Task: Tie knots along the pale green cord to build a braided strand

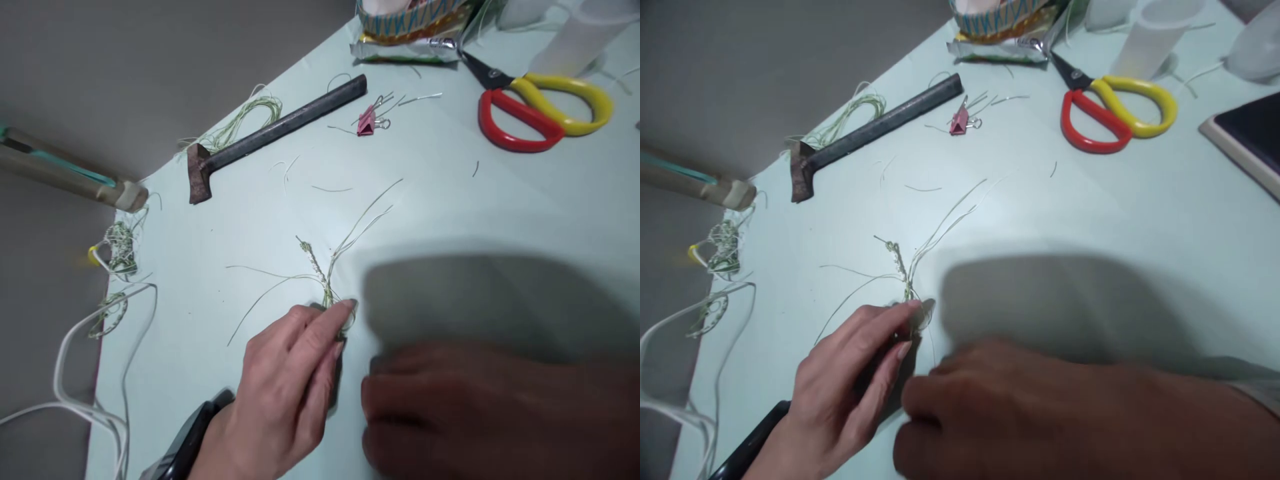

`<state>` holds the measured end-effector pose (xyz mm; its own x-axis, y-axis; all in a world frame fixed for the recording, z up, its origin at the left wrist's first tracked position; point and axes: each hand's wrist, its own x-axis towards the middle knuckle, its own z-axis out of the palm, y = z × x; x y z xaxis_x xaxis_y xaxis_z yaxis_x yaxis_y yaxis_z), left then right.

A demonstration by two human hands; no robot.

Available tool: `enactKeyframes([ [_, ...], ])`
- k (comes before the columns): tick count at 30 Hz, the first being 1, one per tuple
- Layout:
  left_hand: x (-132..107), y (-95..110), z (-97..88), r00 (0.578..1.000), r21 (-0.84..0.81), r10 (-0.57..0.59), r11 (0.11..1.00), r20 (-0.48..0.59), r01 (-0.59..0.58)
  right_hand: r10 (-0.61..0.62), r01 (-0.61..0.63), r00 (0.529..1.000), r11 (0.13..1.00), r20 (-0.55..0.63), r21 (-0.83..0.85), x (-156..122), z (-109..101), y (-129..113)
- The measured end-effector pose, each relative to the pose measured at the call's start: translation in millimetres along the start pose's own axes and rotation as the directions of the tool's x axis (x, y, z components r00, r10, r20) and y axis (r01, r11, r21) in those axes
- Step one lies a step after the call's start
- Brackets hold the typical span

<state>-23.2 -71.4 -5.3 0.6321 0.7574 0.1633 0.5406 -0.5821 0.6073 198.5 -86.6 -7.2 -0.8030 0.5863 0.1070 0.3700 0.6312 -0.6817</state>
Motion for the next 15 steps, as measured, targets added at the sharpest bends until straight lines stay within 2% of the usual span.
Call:
enactKeyframes([
  [1,0.2,-0.4,0.0,1.000,0.033,0.027,0.999,0.012,-0.027,-0.006,0.008,1.000,0.998,-0.026,0.060,2.0,-6.4,4.0],
  [3,0.7,-0.6,-0.2,0.996,0.084,0.084,0.993,0.020,-0.086,0.048,-0.036,0.985,0.997,-0.167,0.074,9.7,-20.5,17.5],
  [5,0.7,0.3,-0.7,0.993,0.109,0.114,0.987,0.013,-0.115,0.043,-0.081,0.952,0.990,-0.302,-0.115,20.7,-32.0,36.4],
  [6,0.6,1.1,-1.1,0.993,0.114,0.116,0.987,0.004,-0.115,0.032,-0.109,0.948,0.968,-0.315,-0.228,26.3,-35.6,46.5],
  [8,0.0,2.6,-2.7,0.995,0.117,0.102,0.988,-0.015,-0.100,0.018,-0.143,0.953,0.907,-0.301,-0.396,35.7,-38.4,64.8],
  [10,-0.1,2.3,-5.7,0.994,0.133,0.087,0.988,-0.069,-0.078,0.004,-0.132,0.965,0.871,-0.263,-0.473,41.1,-37.3,77.2],
  [15,8.4,-14.4,-17.7,0.973,0.307,-0.014,0.948,-0.231,0.086,0.040,-0.127,0.981,0.871,-0.190,-0.475,39.7,-39.6,82.5],
])
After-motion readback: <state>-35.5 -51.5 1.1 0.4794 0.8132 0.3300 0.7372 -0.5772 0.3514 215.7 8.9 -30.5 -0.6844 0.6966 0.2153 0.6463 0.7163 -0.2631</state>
